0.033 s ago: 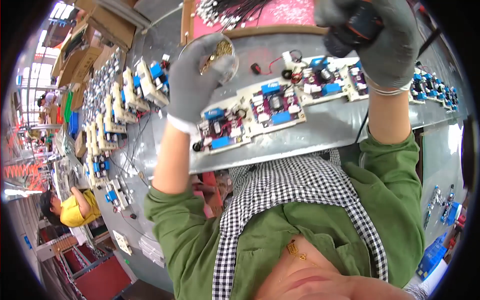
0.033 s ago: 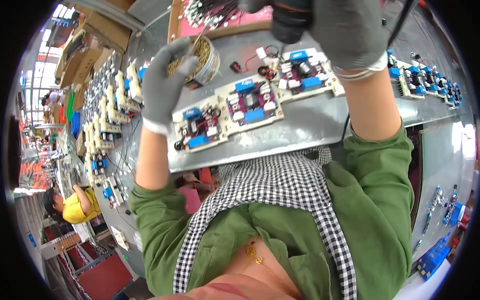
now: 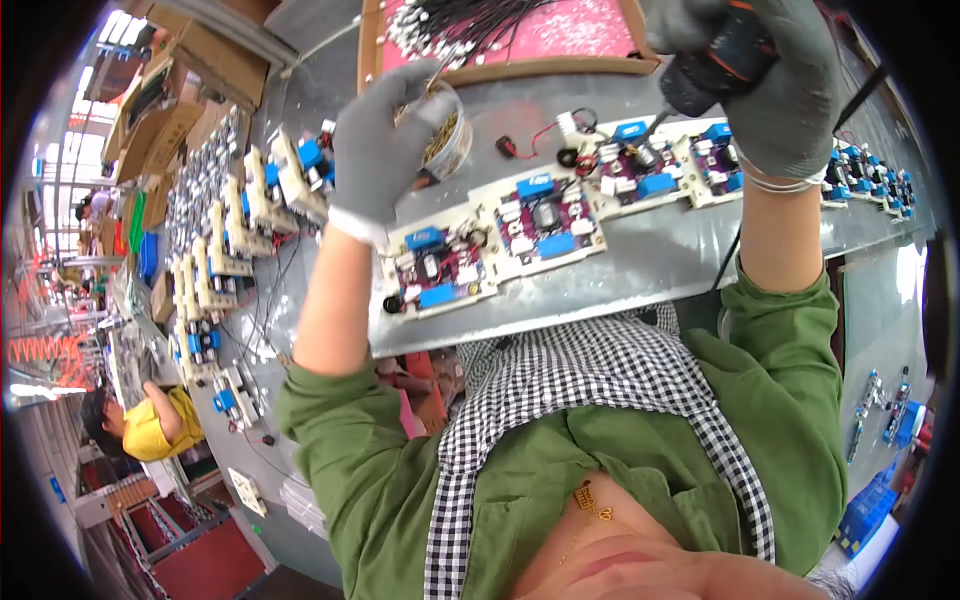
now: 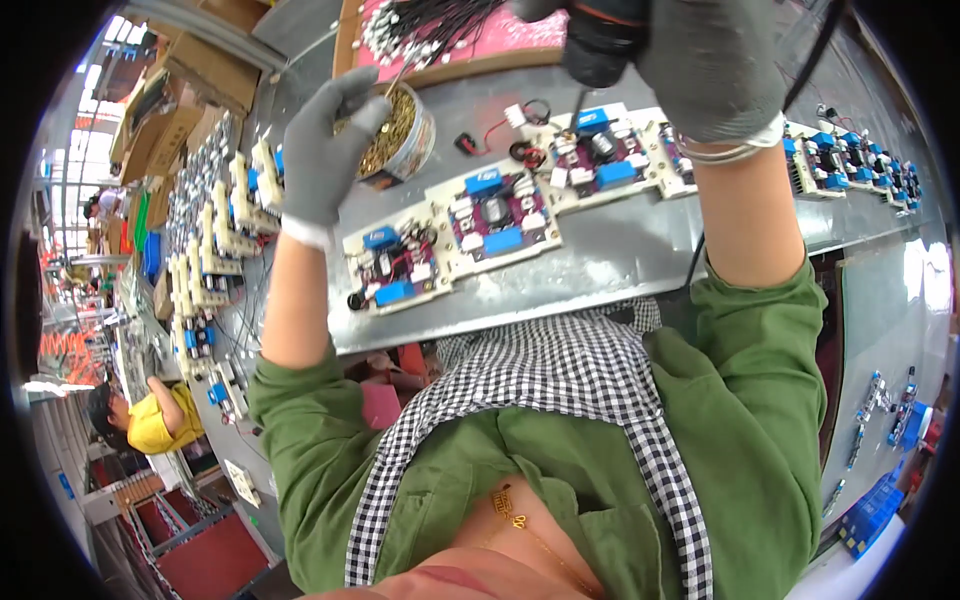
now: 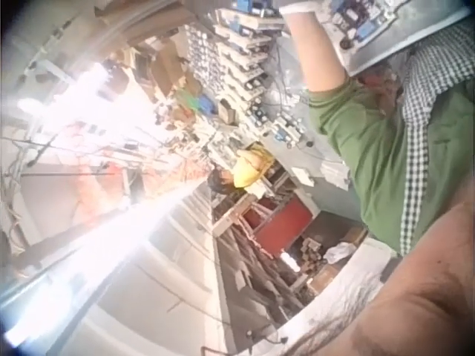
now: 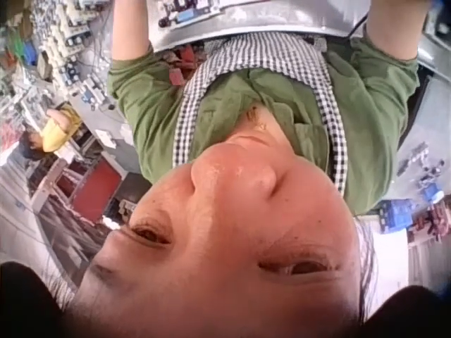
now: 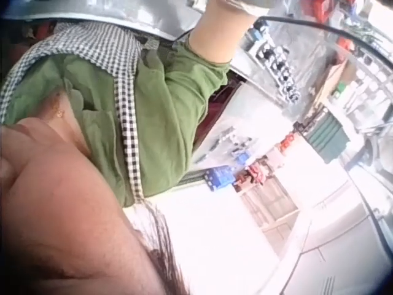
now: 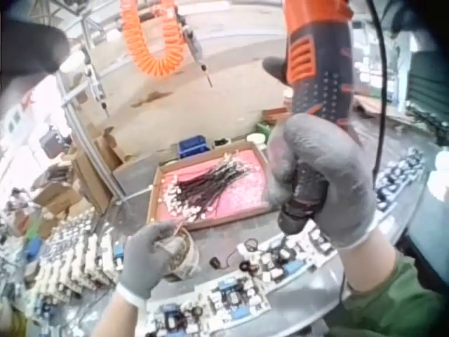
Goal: The recorder is assembling circuit boards by inserting components and using an electric screwdriver to secure them.
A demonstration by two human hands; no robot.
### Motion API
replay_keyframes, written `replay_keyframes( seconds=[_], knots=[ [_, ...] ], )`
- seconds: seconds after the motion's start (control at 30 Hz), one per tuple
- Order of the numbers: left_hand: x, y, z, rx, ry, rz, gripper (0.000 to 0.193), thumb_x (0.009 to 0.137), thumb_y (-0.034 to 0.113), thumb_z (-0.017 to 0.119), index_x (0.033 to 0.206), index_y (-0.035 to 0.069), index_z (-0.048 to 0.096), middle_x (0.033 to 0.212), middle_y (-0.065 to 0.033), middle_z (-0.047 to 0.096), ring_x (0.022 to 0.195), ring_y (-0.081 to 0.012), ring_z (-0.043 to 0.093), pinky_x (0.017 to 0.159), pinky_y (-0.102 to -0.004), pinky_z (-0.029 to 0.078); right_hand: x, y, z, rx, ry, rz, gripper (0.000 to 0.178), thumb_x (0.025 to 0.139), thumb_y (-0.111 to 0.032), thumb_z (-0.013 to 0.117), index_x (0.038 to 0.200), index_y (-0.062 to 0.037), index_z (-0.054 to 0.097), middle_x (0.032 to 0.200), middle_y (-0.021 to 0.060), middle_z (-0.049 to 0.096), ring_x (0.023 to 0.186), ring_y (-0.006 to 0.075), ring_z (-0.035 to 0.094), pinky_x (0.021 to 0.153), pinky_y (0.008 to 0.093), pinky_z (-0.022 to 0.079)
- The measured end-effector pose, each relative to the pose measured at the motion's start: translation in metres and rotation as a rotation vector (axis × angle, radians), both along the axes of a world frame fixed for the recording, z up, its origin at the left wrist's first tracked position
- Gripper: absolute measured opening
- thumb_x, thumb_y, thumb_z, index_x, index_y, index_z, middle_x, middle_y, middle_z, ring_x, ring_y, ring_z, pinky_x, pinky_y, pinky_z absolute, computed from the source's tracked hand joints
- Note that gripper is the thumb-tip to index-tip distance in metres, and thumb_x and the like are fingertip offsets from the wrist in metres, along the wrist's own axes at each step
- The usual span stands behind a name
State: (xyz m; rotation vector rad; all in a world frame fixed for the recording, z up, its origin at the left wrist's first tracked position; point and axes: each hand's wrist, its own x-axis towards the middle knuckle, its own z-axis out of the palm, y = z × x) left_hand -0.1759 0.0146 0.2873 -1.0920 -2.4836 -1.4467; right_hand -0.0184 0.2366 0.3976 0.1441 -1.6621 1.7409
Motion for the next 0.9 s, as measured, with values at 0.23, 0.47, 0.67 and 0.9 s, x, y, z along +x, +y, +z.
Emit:
replay_keyframes(
  seconds=[0.23,0.47,0.67,0.9],
  knots=[
    [-0.110,0.159,0.005,-0.380,0.238,-0.036,0.031,0.092,0.032,0.071,0.115,0.013,0.076,0.108,-0.0141,0.076,0.099,-0.0278,0.073,0.091,-0.0361,0.054,0.021,0.073,0.006,0.166,0.049,-0.071,0.020,0.093,-0.020,0.064,0.101,-0.0015,0.063,0.091,0.0052,0.065,0.068,0.0175,0.061,0.063,0.0352,0.052],
    [-0.156,0.245,-0.041,-0.620,0.322,0.189,0.033,0.087,0.038,0.074,0.106,0.011,0.077,0.107,-0.0151,0.076,0.105,-0.0335,0.070,0.094,-0.0426,0.052,0.021,0.087,-0.004,0.060,-0.124,-0.292,0.020,0.085,-0.010,0.071,0.100,-0.0003,0.064,0.082,0.0063,0.065,0.066,0.0143,0.062,0.061,0.0317,0.052],
    [-0.182,0.231,-0.020,-0.471,-0.032,0.041,0.029,0.080,0.036,0.081,0.097,0.012,0.081,0.104,-0.0132,0.077,0.096,-0.0301,0.073,0.091,-0.0396,0.055,0.027,0.095,-0.005,0.094,-0.220,-0.390,0.017,0.081,-0.010,0.072,0.095,-0.0018,0.066,0.074,0.0057,0.065,0.061,0.0137,0.065,0.058,0.0284,0.054],
    [-0.183,0.217,0.040,0.046,-0.245,-0.102,0.017,0.091,0.015,0.072,0.103,0.003,0.077,0.086,-0.0072,0.076,0.065,-0.0125,0.067,0.062,-0.0277,0.055,0.034,0.062,0.019,-0.024,-0.231,-0.371,0.040,0.076,-0.012,0.080,0.111,-0.0029,0.061,0.080,0.0026,0.063,0.069,0.0117,0.062,0.066,0.0289,0.052]
  ],
)
